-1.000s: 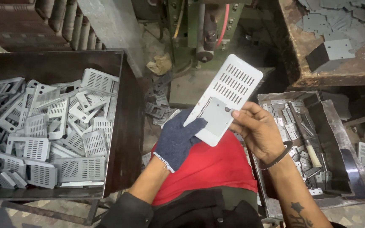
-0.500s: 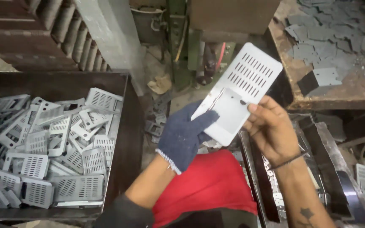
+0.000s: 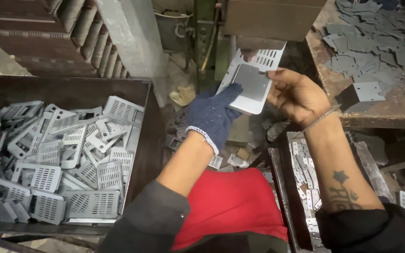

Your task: The recorder is assembling metal parts by positioning them under a spot welding machine and joining them.

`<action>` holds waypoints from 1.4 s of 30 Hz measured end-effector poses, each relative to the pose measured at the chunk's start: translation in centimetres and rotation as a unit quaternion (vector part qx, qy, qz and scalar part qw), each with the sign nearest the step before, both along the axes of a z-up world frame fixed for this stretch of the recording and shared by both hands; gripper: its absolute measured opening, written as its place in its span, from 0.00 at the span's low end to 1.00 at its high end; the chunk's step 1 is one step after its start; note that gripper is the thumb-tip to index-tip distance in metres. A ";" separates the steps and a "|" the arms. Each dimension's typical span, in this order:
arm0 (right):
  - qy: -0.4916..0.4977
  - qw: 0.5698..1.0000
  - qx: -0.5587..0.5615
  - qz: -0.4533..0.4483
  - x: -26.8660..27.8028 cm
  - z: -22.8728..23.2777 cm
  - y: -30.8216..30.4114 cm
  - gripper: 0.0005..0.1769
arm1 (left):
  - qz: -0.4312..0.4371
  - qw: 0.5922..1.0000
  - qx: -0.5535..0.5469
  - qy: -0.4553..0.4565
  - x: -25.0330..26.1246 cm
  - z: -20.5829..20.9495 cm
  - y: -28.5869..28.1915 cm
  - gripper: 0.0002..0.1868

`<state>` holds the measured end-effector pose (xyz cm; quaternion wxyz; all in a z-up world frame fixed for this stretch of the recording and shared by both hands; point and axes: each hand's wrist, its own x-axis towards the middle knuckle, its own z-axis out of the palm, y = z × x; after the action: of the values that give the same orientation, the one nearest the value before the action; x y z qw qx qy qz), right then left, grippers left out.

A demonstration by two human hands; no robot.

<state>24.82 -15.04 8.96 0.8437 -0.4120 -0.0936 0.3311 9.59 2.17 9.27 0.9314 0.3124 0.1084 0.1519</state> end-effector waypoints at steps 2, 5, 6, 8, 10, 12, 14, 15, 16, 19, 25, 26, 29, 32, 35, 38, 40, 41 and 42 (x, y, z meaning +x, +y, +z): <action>-0.002 1.000 -0.011 0.000 -0.1 0.5 0.1 0.06 | 0.009 1.000 -0.002 0.020 0.2 -0.1 -0.1 0.15; 0.006 1.000 -0.015 0.000 -0.5 1.1 0.1 0.05 | 0.016 1.000 -0.005 0.013 0.1 -0.2 -0.2 0.17; 0.015 1.000 -0.008 0.001 -0.6 1.3 0.2 0.05 | 0.013 1.000 -0.005 -0.013 -0.1 -0.3 -0.2 0.18; 0.007 0.999 -0.039 -0.009 -1.4 2.1 0.5 0.05 | 0.010 0.999 0.038 0.018 -2.0 1.8 -0.5 0.19; -0.001 0.997 -0.068 -0.020 -1.6 2.4 0.6 0.07 | 0.007 0.996 0.081 0.049 -3.5 2.8 -0.5 0.20; -0.015 0.997 -0.079 -0.010 -1.2 2.1 0.4 0.08 | -0.005 0.940 0.339 0.019 -4.4 2.7 -0.3 0.19; -0.018 0.997 -0.070 -0.006 -0.8 1.5 0.3 0.08 | -0.019 0.941 0.338 -0.016 -4.3 1.5 0.1 0.22; -0.020 0.998 -0.062 0.000 -0.7 1.3 0.2 0.08 | -0.032 0.940 0.335 -0.049 -4.3 0.8 0.4 0.24; -0.020 0.998 -0.061 0.000 -0.7 1.2 0.2 0.08 | -0.031 0.940 0.336 -0.049 -4.3 0.8 0.5 0.24; -0.013 0.996 -0.088 -0.021 0.1 0.9 0.4 0.07 | -0.032 0.936 0.342 -0.077 -3.9 0.9 0.8 0.23; -0.031 0.990 -0.129 -0.044 1.2 2.4 1.2 0.07 | -0.013 0.928 0.368 -0.049 -2.3 0.6 0.5 0.18; -0.029 0.993 -0.113 -0.030 2.4 1.4 0.9 0.05 | 0.001 0.928 0.369 -0.057 -2.2 0.4 0.5 0.19; -0.025 0.997 -0.067 -0.001 4.7 -0.7 0.3 0.03 | 0.017 0.930 0.362 -0.066 -1.9 0.0 0.4 0.20; -0.024 0.999 -0.034 0.013 4.1 -0.3 0.3 0.06 | 0.011 0.943 0.326 -0.065 -1.8 -0.4 0.4 0.26; -0.034 0.997 -0.070 -0.026 1.5 1.9 0.9 0.06 | 0.006 0.949 0.310 -0.054 -1.9 -0.4 0.3 0.29; -0.056 0.991 -0.104 -0.065 0.8 2.5 1.0 0.05 | 0.010 0.942 0.332 -0.047 -2.0 -0.1 0.3 0.28; -0.071 0.991 -0.097 -0.064 1.1 2.0 0.9 0.06 | 0.013 0.938 0.343 -0.049 -2.0 -0.1 0.3 0.27; -0.078 0.989 -0.106 -0.067 1.4 1.8 0.9 0.05 | 0.012 0.940 0.338 -0.048 -1.9 -0.2 0.3 0.25; -0.086 0.987 -0.115 -0.070 1.6 1.5 0.8 0.04 | 0.011 0.942 0.333 -0.046 -1.9 -0.2 0.2 0.24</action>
<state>26.41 -14.23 10.50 0.8005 -0.5389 -0.0978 0.2434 7.73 2.42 9.07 0.7763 0.5964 0.0119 0.2037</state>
